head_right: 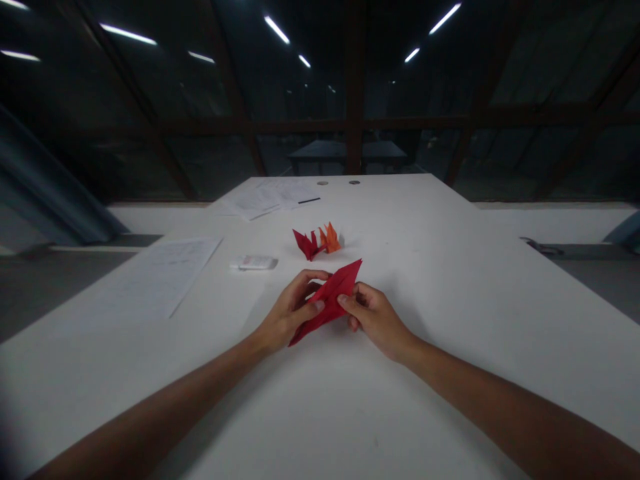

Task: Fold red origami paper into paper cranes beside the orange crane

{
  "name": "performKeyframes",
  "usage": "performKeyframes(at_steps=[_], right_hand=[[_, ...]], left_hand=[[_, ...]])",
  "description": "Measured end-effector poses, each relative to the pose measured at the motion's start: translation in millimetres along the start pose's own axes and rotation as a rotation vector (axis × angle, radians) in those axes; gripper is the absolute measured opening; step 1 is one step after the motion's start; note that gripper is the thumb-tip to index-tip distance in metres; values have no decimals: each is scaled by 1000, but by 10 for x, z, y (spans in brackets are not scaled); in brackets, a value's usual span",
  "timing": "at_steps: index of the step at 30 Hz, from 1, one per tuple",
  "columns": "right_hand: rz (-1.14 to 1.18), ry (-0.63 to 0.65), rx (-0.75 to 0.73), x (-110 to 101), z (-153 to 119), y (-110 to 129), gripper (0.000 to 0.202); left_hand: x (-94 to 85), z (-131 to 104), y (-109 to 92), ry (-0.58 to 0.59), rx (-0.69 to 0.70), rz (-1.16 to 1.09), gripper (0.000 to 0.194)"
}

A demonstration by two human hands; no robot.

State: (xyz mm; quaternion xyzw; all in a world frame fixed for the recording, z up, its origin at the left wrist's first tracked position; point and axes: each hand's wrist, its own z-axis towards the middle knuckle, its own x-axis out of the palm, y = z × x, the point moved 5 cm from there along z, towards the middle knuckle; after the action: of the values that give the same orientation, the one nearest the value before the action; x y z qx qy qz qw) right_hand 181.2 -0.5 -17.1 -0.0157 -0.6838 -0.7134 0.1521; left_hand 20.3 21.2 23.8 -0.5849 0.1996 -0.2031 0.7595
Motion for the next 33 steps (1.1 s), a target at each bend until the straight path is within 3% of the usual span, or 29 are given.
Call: performKeyframes(at_steps=[5,9,23,29,33], right_hand=[[21,-28,-2,-15,7,-16,21],[34,-42,-27,-31,20,-27,19],[55,-120,-38,-50,-3,13,27],[92,-23,-12,44,-46,123,30],[-50,3,-53,87,-90,167,33]], left_hand=[[-24,9,-40,-33,63,26,19],[-60,24,-27,-47,71,45,14],[-102,82,23,-121,56,52,29],[-139,101,232,-201,-109,-43,32],[-88,92,343,-117,-237,-205,30]])
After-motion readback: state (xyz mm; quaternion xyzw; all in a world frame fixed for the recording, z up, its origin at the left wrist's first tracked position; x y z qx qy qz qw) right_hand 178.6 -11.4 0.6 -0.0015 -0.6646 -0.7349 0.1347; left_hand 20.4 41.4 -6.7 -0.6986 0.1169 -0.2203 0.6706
